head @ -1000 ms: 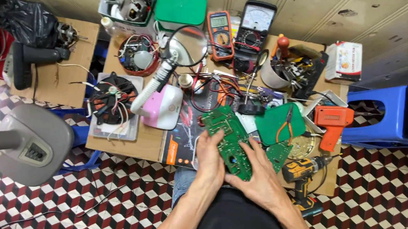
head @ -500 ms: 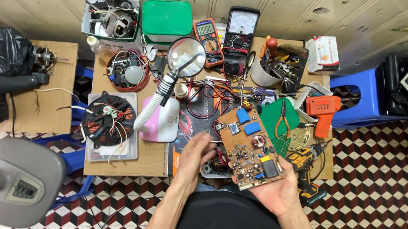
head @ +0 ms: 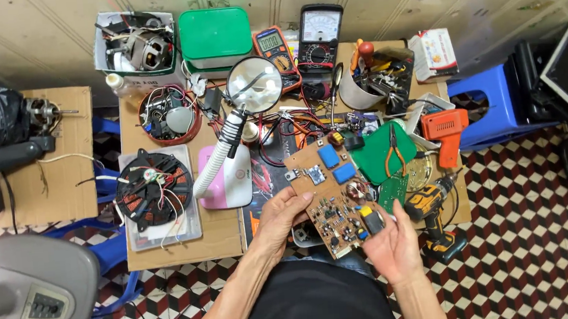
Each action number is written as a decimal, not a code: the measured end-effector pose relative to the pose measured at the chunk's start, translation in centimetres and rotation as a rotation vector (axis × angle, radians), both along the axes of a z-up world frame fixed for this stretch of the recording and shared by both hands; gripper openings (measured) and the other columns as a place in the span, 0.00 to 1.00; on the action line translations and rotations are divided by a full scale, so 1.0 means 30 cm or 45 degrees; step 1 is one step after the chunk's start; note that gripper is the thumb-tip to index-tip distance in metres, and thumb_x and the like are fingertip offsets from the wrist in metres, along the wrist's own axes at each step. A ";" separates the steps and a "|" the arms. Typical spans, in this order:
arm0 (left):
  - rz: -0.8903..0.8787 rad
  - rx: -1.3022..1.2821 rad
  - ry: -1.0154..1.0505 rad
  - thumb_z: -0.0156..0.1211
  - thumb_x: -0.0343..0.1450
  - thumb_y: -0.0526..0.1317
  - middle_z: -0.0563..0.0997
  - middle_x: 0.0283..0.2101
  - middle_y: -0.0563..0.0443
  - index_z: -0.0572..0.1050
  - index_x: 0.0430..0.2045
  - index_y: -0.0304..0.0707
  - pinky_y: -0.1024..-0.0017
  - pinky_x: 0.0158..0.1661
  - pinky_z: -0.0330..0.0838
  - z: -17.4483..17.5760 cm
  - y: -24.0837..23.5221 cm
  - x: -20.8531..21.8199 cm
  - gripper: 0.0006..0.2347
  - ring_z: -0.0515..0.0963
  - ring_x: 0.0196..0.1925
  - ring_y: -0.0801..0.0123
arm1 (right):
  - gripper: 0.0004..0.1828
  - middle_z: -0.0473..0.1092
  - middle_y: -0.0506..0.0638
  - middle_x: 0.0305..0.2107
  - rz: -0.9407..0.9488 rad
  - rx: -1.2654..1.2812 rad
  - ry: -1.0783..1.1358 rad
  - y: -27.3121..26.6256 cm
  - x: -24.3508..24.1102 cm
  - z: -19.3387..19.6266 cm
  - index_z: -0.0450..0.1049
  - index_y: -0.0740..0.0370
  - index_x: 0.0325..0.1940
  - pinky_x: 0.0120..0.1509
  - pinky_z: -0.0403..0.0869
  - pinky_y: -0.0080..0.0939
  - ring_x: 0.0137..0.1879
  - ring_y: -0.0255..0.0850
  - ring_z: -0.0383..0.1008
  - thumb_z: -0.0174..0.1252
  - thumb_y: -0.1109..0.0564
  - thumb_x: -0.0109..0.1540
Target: The person uses a heat gun to apply heat to a green circuit board while holding it with their left hand. They flip the board over to inspect the other side, then retrieve a soldering iron from a blue cabinet. The person then uses the soldering iron and heat gun together on the circuit board.
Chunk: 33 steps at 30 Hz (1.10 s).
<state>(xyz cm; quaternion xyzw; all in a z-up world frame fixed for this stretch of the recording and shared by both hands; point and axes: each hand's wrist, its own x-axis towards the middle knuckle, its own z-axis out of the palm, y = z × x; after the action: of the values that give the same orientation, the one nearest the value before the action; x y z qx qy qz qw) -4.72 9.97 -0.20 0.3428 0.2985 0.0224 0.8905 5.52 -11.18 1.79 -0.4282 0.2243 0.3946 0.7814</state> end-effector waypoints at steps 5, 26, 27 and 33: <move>0.016 -0.057 0.021 0.62 0.72 0.40 0.85 0.45 0.49 0.75 0.47 0.33 0.75 0.48 0.78 -0.044 0.005 -0.016 0.13 0.83 0.46 0.72 | 0.34 0.71 0.58 0.56 0.054 -0.183 -0.343 0.007 -0.040 0.015 0.67 0.69 0.65 0.66 0.67 0.51 0.60 0.45 0.72 0.52 0.39 0.66; 0.273 0.120 0.414 0.62 0.73 0.47 0.74 0.26 0.60 0.80 0.38 0.38 0.81 0.23 0.54 -0.288 0.093 -0.232 0.11 0.64 0.23 0.82 | 0.34 0.76 0.61 0.49 0.455 -0.486 -0.184 -0.008 -0.229 -0.259 0.62 0.64 0.69 0.54 0.77 0.41 0.49 0.45 0.79 0.60 0.50 0.62; 0.281 0.151 0.547 0.62 0.74 0.48 0.71 0.24 0.60 0.80 0.38 0.39 0.79 0.20 0.49 -0.287 0.115 -0.260 0.12 0.63 0.22 0.80 | 0.31 0.78 0.60 0.48 0.488 -0.499 -0.185 -0.019 -0.239 -0.287 0.67 0.66 0.67 0.53 0.78 0.41 0.48 0.44 0.79 0.59 0.50 0.62; 0.306 -0.018 0.397 0.61 0.73 0.45 0.78 0.29 0.63 0.81 0.41 0.39 0.84 0.24 0.58 -0.206 0.115 -0.214 0.11 0.68 0.25 0.85 | 0.24 0.80 0.57 0.44 0.465 -0.481 -0.377 -0.005 -0.186 -0.204 0.74 0.71 0.59 0.48 0.79 0.40 0.43 0.42 0.80 0.54 0.51 0.66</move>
<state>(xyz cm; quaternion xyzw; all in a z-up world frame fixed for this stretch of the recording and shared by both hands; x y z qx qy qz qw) -11.14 13.41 -6.37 0.2978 0.4718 0.0731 0.8266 -0.06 -11.32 -4.34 -0.6521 0.0969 0.4131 0.6283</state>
